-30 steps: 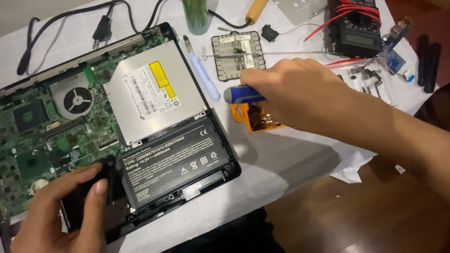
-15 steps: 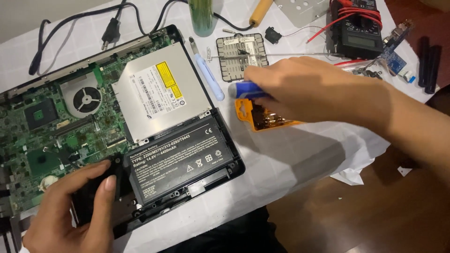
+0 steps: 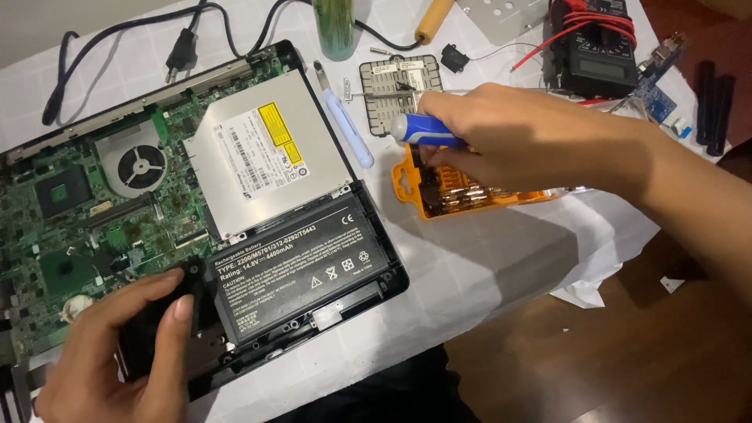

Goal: Installing a replacement battery into a laptop chassis, connecting the power cable, and securing it with screws.

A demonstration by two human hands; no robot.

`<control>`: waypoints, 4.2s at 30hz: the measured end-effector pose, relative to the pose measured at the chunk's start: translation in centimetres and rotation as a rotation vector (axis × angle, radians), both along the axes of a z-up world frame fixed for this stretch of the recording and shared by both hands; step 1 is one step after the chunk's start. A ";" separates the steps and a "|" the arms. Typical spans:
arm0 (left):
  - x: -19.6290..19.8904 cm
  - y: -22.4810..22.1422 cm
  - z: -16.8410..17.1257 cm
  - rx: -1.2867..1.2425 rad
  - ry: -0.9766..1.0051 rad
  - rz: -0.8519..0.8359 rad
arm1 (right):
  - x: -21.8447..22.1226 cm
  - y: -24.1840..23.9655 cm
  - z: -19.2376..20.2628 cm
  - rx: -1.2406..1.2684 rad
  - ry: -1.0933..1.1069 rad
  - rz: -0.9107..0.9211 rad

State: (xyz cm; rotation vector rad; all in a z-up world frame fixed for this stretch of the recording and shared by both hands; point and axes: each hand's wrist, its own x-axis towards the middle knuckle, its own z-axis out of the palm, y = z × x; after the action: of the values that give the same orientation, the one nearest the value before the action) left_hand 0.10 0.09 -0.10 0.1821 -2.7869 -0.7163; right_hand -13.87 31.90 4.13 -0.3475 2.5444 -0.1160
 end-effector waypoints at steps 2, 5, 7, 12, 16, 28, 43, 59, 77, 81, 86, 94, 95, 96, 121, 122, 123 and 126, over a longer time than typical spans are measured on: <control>0.0 -0.1 0.0 0.003 -0.006 0.014 | 0.0 -0.2 0.2 0.000 -0.006 -0.007; -0.1 -0.1 0.0 0.001 0.034 -0.050 | 0.1 -0.4 0.7 -0.052 -0.016 -0.056; 0.0 0.0 0.0 0.014 0.029 -0.032 | 0.2 -0.4 0.8 -0.075 -0.021 -0.079; -0.1 0.0 -0.1 0.044 0.065 -0.066 | 0.2 -0.4 0.8 -0.084 0.014 -0.088; -0.2 -0.3 -0.2 -0.001 0.086 -0.121 | 0.3 0.1 -0.2 -0.027 0.103 -0.044; -0.3 -0.2 0.0 -0.002 0.087 -0.126 | 0.7 -0.7 -0.3 0.014 0.064 0.054; -0.6 -1.7 -1.6 0.154 0.294 -0.255 | 0.7 -2.2 3.1 -0.074 0.118 -0.171; 2.7 -6.0 1.0 0.375 0.604 -0.262 | 5.4 -21.4 2.8 -1.041 -0.273 0.215; 7.7 -12.8 -0.2 0.383 0.495 0.038 | 6.0 -26.3 0.5 -0.776 0.081 0.456; 8.1 -13.7 -0.4 0.435 0.398 0.046 | 6.1 -26.0 -1.3 -0.553 0.113 0.596; 8.3 -14.5 -0.2 0.449 0.327 -0.009 | 6.7 -26.0 -3.2 -0.501 0.109 0.729; 8.5 -16.0 -0.6 0.378 0.290 -0.079 | 7.2 -28.3 -3.7 -0.352 0.115 0.660; 8.5 -16.0 -0.6 0.381 0.290 -0.079 | 7.4 -28.8 -3.3 -0.350 0.114 0.660; 8.5 -16.0 -0.6 0.409 0.270 -0.068 | 7.6 -29.4 -2.9 -0.230 0.055 0.592; 6.2 -18.0 0.8 0.311 -0.009 -0.289 | 7.8 -28.1 -4.5 -0.557 0.228 0.653; 6.2 -17.9 0.8 0.311 -0.010 -0.290 | 7.9 -28.3 -4.3 -0.557 0.226 0.652; 6.2 -18.0 0.8 0.307 -0.003 -0.301 | 8.0 -28.4 -4.1 -0.486 0.191 0.609; 6.3 -17.9 0.8 0.300 0.011 -0.317 | 8.0 -28.5 -4.0 -0.432 0.163 0.575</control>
State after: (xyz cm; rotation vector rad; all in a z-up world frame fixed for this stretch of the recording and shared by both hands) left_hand 6.40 -17.85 0.69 -0.2140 -2.7123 -1.2051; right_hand -5.83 3.36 0.10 -1.2794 2.4494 -0.4298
